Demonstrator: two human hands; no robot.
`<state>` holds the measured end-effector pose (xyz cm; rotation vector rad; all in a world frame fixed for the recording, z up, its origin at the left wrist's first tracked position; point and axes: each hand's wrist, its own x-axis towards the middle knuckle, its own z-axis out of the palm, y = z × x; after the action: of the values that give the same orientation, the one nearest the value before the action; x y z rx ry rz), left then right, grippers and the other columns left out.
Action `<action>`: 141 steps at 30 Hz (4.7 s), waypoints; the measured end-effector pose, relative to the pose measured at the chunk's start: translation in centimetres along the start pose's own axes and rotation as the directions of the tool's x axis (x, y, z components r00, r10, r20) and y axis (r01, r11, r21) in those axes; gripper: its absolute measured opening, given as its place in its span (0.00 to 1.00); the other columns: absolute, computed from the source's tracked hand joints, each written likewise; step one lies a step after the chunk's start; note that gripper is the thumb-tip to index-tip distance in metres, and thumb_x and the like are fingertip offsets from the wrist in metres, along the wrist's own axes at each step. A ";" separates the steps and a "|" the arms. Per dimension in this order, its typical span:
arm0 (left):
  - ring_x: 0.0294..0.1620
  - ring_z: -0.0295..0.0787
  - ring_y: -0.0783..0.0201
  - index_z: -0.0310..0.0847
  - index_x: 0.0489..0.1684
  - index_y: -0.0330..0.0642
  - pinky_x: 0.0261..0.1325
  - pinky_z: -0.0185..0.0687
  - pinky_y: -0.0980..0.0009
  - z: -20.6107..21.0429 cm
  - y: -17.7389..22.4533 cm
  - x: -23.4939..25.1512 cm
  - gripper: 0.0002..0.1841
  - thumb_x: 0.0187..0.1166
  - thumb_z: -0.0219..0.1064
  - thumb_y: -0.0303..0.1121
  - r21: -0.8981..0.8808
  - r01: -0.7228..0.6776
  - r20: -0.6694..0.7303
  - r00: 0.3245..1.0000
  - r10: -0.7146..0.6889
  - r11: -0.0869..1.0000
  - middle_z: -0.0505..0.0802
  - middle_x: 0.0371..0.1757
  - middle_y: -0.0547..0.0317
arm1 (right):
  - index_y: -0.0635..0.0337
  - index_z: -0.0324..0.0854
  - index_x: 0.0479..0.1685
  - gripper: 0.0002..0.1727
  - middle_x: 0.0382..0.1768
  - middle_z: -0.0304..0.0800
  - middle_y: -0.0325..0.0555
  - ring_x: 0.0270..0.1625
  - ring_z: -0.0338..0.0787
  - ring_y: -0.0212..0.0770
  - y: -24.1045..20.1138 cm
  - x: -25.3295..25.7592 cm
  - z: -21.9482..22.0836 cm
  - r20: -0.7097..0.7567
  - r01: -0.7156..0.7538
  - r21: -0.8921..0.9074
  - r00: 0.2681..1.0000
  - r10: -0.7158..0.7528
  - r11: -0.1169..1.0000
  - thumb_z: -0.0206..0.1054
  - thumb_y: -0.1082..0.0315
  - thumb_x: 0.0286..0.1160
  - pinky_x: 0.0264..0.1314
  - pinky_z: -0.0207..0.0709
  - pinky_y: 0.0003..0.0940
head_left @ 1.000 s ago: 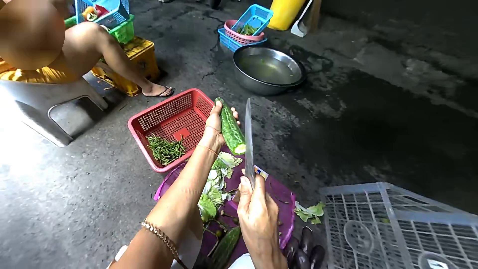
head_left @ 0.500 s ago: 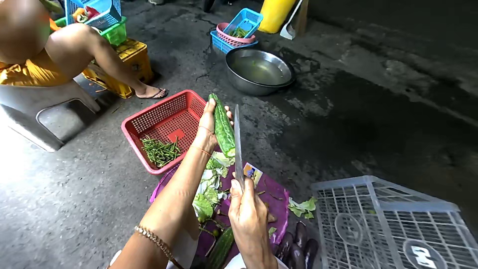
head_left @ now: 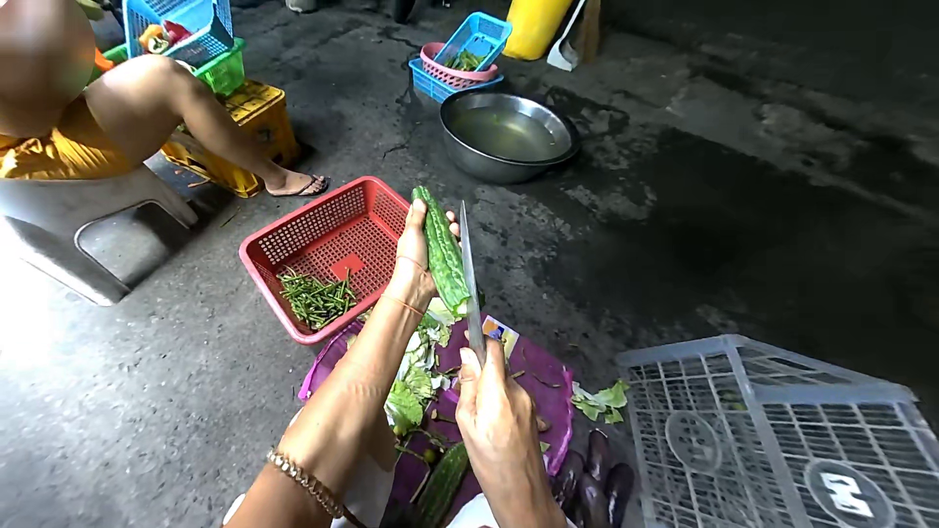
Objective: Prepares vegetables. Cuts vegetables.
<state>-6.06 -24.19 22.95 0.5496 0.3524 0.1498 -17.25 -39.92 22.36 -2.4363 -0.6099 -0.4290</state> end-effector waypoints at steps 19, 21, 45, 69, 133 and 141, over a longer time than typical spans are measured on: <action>0.26 0.84 0.72 0.75 0.55 0.60 0.28 0.83 0.76 1.8 -2.7 -1.8 0.26 0.86 0.43 0.68 0.045 0.009 0.019 1.000 -0.010 0.999 0.84 0.34 0.68 | 0.74 0.85 0.49 0.16 0.18 0.85 0.52 0.18 0.88 0.51 1.3 1.6 0.8 -0.037 -0.038 -0.029 0.999 0.037 0.999 0.58 0.68 0.81 0.20 0.80 0.44; 0.27 0.87 0.67 0.76 0.51 0.55 0.34 0.91 0.66 2.5 -3.7 -1.8 0.27 0.89 0.41 0.65 0.011 0.040 -0.009 0.999 -0.040 0.999 0.86 0.33 0.65 | 0.74 0.89 0.42 0.14 0.22 0.89 0.60 0.24 0.91 0.58 1.9 1.9 1.6 -0.078 -0.047 -0.027 0.996 0.045 0.999 0.61 0.70 0.76 0.25 0.82 0.49; 0.21 0.76 0.71 0.75 0.52 0.51 0.24 0.73 0.76 -0.1 -2.7 -3.0 0.17 0.93 0.45 0.50 0.250 0.249 -0.330 0.930 -0.160 0.936 0.79 0.28 0.65 | 0.74 0.89 0.41 0.14 0.21 0.88 0.56 0.21 0.90 0.54 2.2 0.9 4.3 -0.062 -0.006 -0.139 0.998 -0.003 0.990 0.59 0.71 0.76 0.21 0.80 0.46; 0.25 0.83 0.72 0.77 0.55 0.55 0.27 0.80 0.77 0.8 -3.6 -5.8 0.19 0.92 0.45 0.55 0.304 0.271 -0.181 0.958 -0.224 0.914 0.83 0.30 0.67 | 0.78 0.81 0.66 0.20 0.60 0.87 0.74 0.66 0.86 0.70 5.0 0.5 3.5 0.199 -0.179 0.054 0.966 0.165 0.982 0.61 0.72 0.80 0.73 0.73 0.61; 0.21 0.81 0.68 0.81 0.54 0.52 0.21 0.77 0.73 -5.9 -3.3 1.8 0.45 0.78 0.26 0.78 0.179 0.189 0.097 0.973 -0.208 0.966 0.87 0.30 0.60 | 0.54 0.59 0.82 0.22 0.34 0.87 0.44 0.17 0.84 0.38 17.4 1.5 1.4 0.604 -0.823 0.428 0.568 0.558 0.374 0.38 0.59 0.97 0.16 0.82 0.34; 0.28 0.83 0.66 0.79 0.52 0.58 0.33 0.85 0.68 -4.5 -2.0 -1.6 0.47 0.68 0.27 0.86 0.111 0.095 0.053 0.993 -0.101 0.989 0.83 0.31 0.62 | 0.58 0.78 0.64 0.20 0.31 0.87 0.36 0.18 0.84 0.30 4.0 2.2 -0.1 0.556 -0.536 0.489 0.799 0.227 0.689 0.46 0.56 0.94 0.16 0.82 0.26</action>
<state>-9.16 -24.05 18.76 0.6415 0.3316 0.0195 -13.39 -42.16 21.51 -1.9045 -0.3055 0.4948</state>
